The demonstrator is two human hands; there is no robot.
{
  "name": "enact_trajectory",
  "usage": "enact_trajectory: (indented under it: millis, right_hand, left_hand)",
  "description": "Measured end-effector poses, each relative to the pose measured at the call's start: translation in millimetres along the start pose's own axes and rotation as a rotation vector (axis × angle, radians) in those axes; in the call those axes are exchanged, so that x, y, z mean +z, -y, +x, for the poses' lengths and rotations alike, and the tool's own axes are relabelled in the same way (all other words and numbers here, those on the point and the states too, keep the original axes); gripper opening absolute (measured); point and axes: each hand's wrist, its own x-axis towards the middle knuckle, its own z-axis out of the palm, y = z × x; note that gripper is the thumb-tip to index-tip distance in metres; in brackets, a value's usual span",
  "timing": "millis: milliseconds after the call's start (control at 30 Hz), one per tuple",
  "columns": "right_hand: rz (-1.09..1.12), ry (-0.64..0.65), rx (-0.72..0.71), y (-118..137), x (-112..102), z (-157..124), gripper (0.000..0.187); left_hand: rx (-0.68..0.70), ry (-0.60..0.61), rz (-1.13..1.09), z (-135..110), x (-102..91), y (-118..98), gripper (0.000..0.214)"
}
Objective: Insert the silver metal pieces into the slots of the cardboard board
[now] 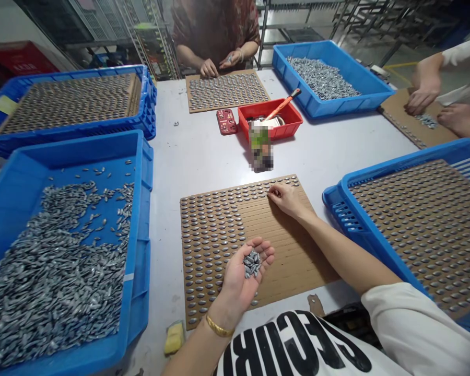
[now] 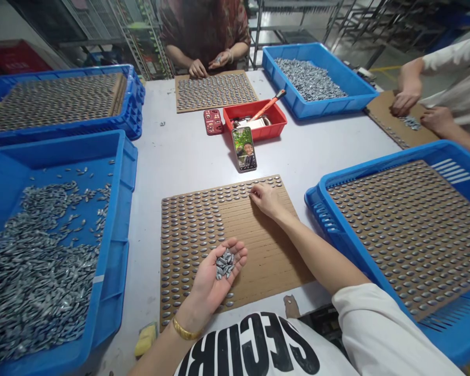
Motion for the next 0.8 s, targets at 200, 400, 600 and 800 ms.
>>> enact_trajectory:
  millis: [200,400,600,800]
  right_hand:
    - [-0.013,-0.005,-0.061,-1.3,0.6,-1.8,0.011]
    - [0.006,-0.041,-0.064,0.6,-0.7,-3.0,0.01]
    - [0.231,0.0,-0.104,52.6,-24.1,-45.2,0.014]
    - [0.41,0.333,-0.224,103.8,-39.4,-89.1,0.019]
  left_hand:
    - [0.024,0.0,0.098,-2.3,1.5,1.7,0.015]
    - [0.074,0.002,0.142,-4.3,3.8,4.1,0.014]
    - [0.151,-0.026,0.193,0.9,2.0,5.7,0.024]
    - [0.18,-0.013,0.154,9.6,7.6,9.0,0.022]
